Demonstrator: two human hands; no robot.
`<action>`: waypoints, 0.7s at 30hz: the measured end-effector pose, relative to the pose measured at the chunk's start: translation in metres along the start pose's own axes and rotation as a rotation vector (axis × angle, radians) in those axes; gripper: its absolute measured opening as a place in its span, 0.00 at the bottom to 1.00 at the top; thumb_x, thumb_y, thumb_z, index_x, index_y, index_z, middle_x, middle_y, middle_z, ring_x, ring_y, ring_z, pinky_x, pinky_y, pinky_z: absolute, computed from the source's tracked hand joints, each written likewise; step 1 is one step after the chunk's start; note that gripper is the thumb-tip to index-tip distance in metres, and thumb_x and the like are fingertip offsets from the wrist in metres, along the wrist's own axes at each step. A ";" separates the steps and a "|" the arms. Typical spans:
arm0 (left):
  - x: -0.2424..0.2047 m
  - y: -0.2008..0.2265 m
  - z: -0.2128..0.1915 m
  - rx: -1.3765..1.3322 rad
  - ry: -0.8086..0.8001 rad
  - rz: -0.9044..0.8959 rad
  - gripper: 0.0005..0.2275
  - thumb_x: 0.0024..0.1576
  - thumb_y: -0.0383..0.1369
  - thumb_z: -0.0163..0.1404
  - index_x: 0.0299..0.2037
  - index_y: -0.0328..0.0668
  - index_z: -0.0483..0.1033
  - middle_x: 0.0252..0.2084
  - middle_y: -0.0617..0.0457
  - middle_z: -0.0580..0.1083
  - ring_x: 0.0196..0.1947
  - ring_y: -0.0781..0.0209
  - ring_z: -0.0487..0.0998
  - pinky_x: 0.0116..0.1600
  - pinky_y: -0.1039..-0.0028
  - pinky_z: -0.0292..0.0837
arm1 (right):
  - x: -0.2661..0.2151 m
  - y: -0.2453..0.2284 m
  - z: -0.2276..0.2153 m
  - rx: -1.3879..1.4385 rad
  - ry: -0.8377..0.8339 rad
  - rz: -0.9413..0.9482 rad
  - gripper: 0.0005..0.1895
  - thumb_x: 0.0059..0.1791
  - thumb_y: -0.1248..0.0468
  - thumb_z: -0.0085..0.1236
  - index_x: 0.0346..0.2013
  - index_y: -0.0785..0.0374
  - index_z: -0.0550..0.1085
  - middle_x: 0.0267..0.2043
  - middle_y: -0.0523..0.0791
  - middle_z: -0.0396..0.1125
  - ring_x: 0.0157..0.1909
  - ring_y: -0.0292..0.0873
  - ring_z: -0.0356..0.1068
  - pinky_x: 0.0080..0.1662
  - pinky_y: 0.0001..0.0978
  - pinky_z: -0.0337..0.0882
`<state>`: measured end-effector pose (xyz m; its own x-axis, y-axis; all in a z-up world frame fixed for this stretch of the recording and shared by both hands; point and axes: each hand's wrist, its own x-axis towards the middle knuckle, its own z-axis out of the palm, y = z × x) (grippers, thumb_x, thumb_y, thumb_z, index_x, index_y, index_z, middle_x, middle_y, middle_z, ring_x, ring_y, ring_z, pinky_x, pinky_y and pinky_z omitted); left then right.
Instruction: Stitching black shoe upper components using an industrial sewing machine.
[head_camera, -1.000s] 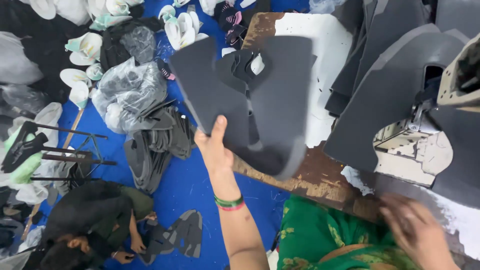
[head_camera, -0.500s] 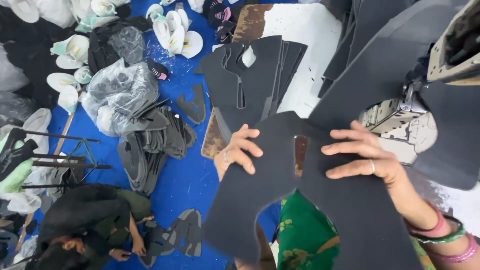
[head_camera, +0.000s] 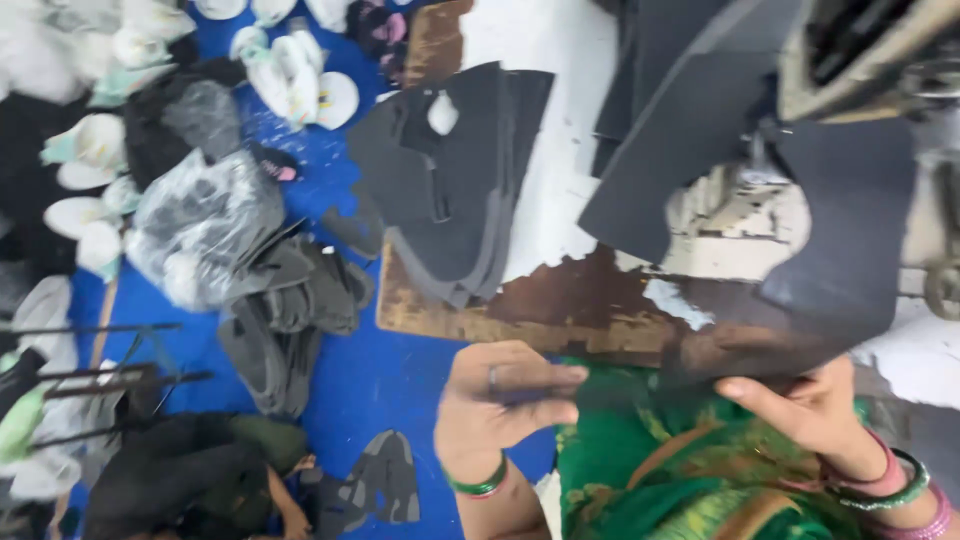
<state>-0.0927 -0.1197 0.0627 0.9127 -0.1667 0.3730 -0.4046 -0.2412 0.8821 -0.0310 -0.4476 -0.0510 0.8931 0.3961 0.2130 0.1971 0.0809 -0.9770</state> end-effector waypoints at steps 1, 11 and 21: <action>0.007 -0.013 0.020 -0.022 -0.019 0.003 0.07 0.57 0.30 0.61 0.42 0.39 0.80 0.43 0.52 0.80 0.47 0.58 0.81 0.60 0.62 0.71 | -0.017 0.006 -0.009 -0.014 0.023 0.010 0.20 0.45 0.68 0.65 0.50 0.73 0.75 0.46 0.50 0.77 0.49 0.44 0.76 0.54 0.37 0.75; 0.062 -0.068 0.147 -0.607 0.157 -0.345 0.09 0.57 0.26 0.62 0.44 0.30 0.80 0.40 0.55 0.79 0.38 0.67 0.77 0.45 0.75 0.74 | -0.037 -0.041 -0.032 -0.058 0.734 -0.063 0.39 0.49 0.70 0.62 0.71 0.58 0.56 0.58 0.43 0.68 0.56 0.33 0.70 0.58 0.25 0.70; 0.145 -0.111 0.145 -0.605 0.434 -0.485 0.14 0.55 0.28 0.62 0.48 0.29 0.76 0.44 0.53 0.77 0.42 0.65 0.76 0.50 0.75 0.73 | 0.068 -0.049 -0.072 -0.166 0.648 0.290 0.22 0.50 0.71 0.63 0.60 0.66 0.76 0.45 0.41 0.72 0.44 0.30 0.68 0.47 0.22 0.69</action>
<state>0.0768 -0.2554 -0.0228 0.9666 0.2295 -0.1139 0.0198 0.3763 0.9263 0.0493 -0.4901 0.0119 0.9686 -0.2449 -0.0434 -0.0711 -0.1053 -0.9919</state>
